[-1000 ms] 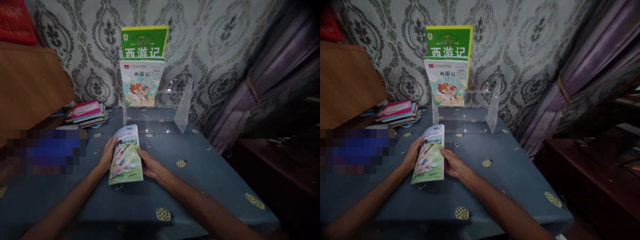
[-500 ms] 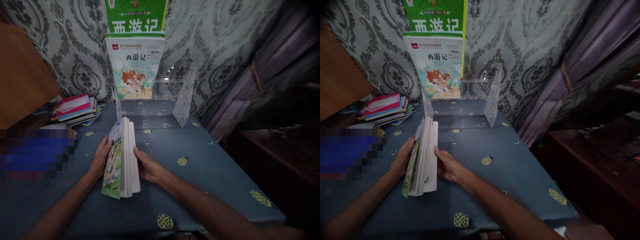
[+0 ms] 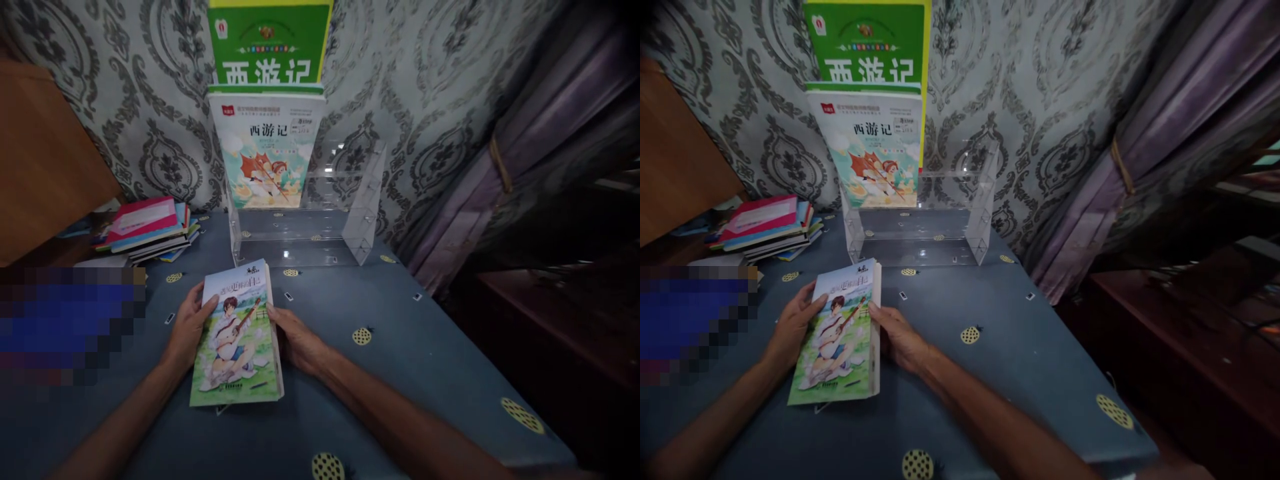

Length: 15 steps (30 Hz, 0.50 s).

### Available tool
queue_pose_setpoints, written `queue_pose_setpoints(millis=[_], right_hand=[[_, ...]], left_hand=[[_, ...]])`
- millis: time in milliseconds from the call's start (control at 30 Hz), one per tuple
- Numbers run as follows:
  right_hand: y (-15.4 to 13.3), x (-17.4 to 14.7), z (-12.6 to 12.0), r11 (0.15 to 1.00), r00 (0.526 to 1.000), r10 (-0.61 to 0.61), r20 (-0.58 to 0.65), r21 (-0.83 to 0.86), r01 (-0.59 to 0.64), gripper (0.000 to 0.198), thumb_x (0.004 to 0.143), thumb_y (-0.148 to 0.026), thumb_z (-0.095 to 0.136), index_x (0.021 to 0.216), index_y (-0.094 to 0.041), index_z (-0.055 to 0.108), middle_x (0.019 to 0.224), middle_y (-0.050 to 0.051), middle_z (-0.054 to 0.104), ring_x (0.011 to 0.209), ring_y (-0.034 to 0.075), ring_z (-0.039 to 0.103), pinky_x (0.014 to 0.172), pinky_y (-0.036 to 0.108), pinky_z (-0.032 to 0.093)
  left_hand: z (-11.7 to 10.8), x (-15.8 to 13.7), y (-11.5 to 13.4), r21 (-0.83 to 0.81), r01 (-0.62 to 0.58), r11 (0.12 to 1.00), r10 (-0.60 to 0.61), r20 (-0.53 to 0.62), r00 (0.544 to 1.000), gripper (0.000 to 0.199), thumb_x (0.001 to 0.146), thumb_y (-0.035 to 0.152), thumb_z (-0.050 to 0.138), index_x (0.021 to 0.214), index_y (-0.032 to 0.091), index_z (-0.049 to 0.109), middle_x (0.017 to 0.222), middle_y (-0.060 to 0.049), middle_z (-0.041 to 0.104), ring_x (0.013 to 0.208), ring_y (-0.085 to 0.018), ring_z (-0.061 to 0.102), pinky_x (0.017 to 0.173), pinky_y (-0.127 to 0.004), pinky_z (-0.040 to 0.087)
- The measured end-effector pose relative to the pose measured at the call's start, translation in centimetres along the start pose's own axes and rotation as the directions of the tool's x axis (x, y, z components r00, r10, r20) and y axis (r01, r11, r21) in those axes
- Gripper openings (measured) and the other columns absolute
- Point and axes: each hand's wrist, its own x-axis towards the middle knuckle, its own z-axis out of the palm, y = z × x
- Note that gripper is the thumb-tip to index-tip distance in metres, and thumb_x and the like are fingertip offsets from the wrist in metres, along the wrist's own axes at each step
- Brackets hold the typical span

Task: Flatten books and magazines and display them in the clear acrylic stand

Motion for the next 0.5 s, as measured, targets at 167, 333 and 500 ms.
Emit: queue_pose_setpoints(millis=[167,333,500], right_hand=[[-0.6,0.8,-0.8,0.993,0.989,-0.107,-0.102,0.036,0.111,0.052,0.069,-0.056,0.083,0.102,-0.016,0.072,0.098,0.009,0.078,0.102,0.028,0.072,0.095,0.045,0.054],[-0.8,1.7,-2.5,0.976,0.953,-0.19,-0.236,0.055,0.208,0.052,0.063,-0.052,0.089,0.095,-0.017,0.07,0.09,0.007,0.078,0.094,0.026,0.074,0.089,0.041,0.057],[-0.9,1.7,-2.7,0.98,0.946,-0.152,-0.285,0.077,0.181,0.054,0.064,-0.061,0.085,0.089,-0.015,0.071,0.085,0.009,0.078,0.092,0.029,0.074,0.085,0.042,0.059]], left_hand=[[0.0,-0.4,-0.1,0.1,0.006,0.995,-0.011,0.048,0.999,0.088,0.064,0.046,0.087,0.139,0.022,0.047,0.11,-0.01,0.074,0.087,-0.03,0.075,0.07,-0.035,0.062],[0.5,-0.9,0.0,0.193,-0.008,0.981,-0.015,0.117,0.993,0.088,0.063,0.059,0.083,0.138,0.024,0.051,0.11,-0.01,0.075,0.092,-0.031,0.074,0.071,-0.035,0.061],[-0.4,-0.3,-1.1,0.251,0.072,0.965,-0.067,-0.029,0.997,0.064,0.069,0.061,0.078,0.121,0.026,0.066,0.11,-0.008,0.076,0.101,-0.032,0.072,0.074,-0.034,0.06]])
